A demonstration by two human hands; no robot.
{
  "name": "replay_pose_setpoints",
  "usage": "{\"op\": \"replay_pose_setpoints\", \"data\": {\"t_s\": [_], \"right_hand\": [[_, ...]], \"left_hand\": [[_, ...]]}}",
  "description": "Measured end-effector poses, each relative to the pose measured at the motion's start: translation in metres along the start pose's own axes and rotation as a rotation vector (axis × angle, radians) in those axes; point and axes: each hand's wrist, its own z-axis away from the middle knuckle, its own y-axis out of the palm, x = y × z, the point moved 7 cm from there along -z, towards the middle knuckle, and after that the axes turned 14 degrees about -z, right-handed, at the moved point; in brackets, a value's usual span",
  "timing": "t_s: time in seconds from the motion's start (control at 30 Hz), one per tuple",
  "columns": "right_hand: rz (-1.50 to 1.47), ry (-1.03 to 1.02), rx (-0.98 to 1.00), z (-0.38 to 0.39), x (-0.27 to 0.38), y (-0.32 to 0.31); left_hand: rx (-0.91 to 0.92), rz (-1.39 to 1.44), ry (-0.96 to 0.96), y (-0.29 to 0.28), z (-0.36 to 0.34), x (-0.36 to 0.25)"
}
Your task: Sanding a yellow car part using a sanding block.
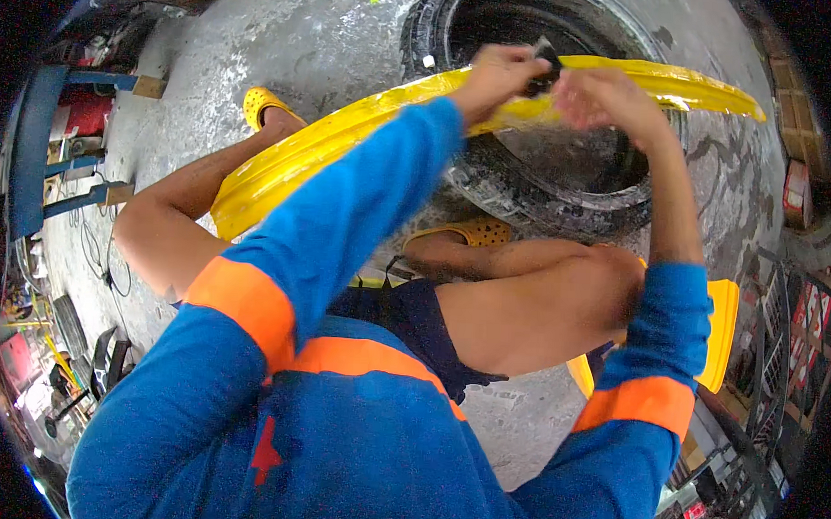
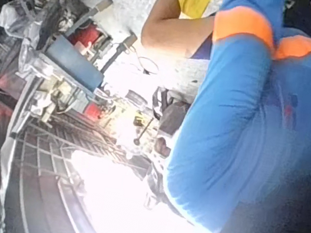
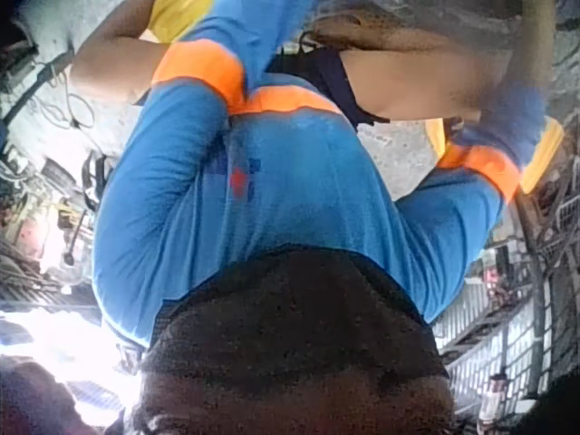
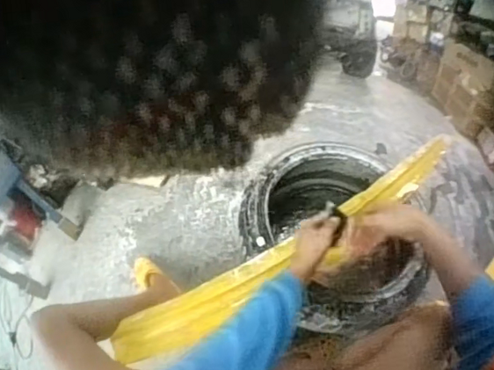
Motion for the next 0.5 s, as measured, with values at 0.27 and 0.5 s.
{"op": "replay_pose_setpoints", "data": {"t_s": [0.27,0.5], "right_hand": [[0.827,-0.461,-0.278,-0.158,-0.039,-0.016],[1.058,-0.605,-0.465,-0.16,-0.062,-0.021]], "left_hand": [[0.225,-0.942,0.393,-0.095,0.097,0.052],[0.151,-0.868,0.42,-0.051,0.094,0.016]]}}
